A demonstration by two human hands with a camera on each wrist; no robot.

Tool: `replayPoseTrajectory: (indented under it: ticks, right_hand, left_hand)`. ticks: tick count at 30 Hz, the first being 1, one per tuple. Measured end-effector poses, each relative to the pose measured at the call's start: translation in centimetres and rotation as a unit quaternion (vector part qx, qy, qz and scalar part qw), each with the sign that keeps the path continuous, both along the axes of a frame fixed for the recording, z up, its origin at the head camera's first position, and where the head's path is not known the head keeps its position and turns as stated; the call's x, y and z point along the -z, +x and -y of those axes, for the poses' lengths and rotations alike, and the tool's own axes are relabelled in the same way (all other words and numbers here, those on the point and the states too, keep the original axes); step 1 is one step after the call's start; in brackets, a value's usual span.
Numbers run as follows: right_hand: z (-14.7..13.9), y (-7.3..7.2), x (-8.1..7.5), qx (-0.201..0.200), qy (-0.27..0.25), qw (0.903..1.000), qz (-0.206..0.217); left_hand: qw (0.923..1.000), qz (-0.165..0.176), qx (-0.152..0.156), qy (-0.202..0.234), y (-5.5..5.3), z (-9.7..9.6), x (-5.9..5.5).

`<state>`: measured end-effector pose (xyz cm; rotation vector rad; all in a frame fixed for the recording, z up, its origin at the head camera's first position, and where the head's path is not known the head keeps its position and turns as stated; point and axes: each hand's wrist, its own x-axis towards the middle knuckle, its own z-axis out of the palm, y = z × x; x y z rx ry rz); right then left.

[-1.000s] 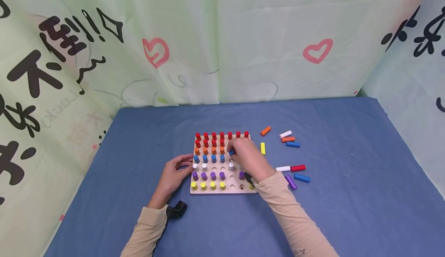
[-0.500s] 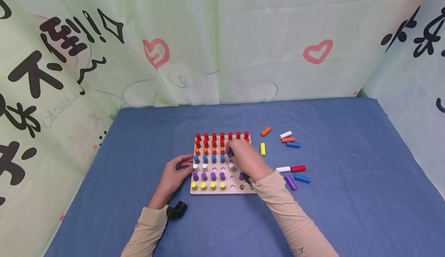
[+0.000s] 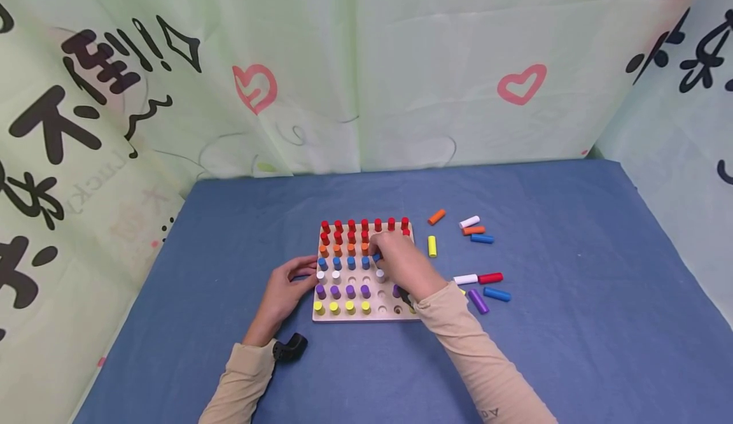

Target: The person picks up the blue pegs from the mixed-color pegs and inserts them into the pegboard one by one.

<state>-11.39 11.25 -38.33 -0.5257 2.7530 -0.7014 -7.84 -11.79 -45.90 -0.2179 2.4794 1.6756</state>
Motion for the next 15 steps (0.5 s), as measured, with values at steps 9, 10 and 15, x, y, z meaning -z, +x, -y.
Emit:
replayPoseTrajectory:
  ticks: [9,10,15]
  right_hand:
    - [-0.28,0.00,0.21,-0.006,0.003,1.0000,-0.002]
    - [-0.29,-0.03,0.24,-0.008,0.006,1.0000,-0.001]
    - [-0.32,-0.12,0.33,-0.010,0.013,0.9999,-0.002]
  left_hand:
    - [1.0000,-0.005,0.001,0.001,0.00,0.04,0.11]
    - [1.0000,-0.006,0.002,0.001,0.00,0.04,0.12]
    - [1.0000,-0.008,0.002,0.004,-0.01,0.09,0.13]
